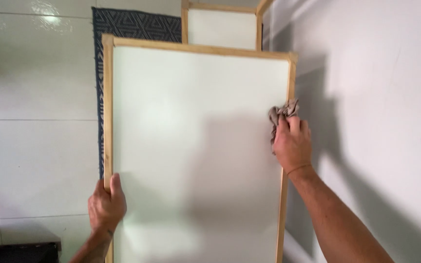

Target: The person cleans a small wooden table and chair with a cloth and moves items between rooms.

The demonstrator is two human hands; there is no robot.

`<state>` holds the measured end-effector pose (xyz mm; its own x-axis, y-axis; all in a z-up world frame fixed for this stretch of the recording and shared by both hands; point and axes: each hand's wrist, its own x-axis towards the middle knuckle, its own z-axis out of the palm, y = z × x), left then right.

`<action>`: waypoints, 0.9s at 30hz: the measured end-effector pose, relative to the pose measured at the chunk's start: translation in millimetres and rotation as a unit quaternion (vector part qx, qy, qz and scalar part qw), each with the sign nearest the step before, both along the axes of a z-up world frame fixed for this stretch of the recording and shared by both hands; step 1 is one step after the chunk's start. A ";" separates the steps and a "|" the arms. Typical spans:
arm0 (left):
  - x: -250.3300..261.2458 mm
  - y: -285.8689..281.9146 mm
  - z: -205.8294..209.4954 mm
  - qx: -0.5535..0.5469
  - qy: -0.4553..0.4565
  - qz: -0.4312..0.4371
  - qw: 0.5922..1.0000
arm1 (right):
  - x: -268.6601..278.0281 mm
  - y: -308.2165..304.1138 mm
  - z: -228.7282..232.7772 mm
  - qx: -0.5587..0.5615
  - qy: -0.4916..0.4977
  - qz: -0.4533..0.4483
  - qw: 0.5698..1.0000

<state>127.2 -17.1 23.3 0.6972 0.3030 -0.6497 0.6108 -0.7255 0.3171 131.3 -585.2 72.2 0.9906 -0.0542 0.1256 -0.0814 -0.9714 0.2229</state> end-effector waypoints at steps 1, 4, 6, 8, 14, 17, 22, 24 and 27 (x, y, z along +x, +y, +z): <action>2.5 -1.5 6.8 -0.001 0.001 -0.005 1.000 | -25.5 11.2 3.5 -0.001 0.001 -0.005 1.000; 3.2 -3.2 10.4 -0.004 -0.030 -0.013 0.999 | -108.3 35.4 3.6 0.048 -0.013 -0.007 0.999; -4.7 5.1 -15.4 0.001 -0.070 -0.031 0.997 | -174.7 43.1 -18.1 0.078 -0.022 -0.020 0.996; -9.6 15.6 -27.9 -0.016 -0.076 -0.029 0.997 | -219.5 73.4 -23.1 0.114 -0.031 -0.065 0.991; -123.4 27.3 13.1 -0.005 -0.081 -0.045 0.996 | -200.9 217.8 -27.3 0.376 -0.046 -0.090 0.921; -199.6 52.0 47.0 -0.031 -0.018 -0.021 0.999 | -240.5 310.5 10.4 0.411 0.097 0.083 0.903; -286.9 115.2 43.0 0.010 0.095 -0.054 0.994 | -342.9 200.9 5.7 0.279 0.208 0.100 0.932; -288.8 136.2 42.1 -0.037 0.051 -0.006 0.998 | -375.9 113.2 18.2 0.135 0.229 -0.054 0.963; -269.4 130.9 38.5 -0.086 -0.049 -0.006 0.995 | -406.3 132.5 13.4 0.120 0.128 -0.109 0.978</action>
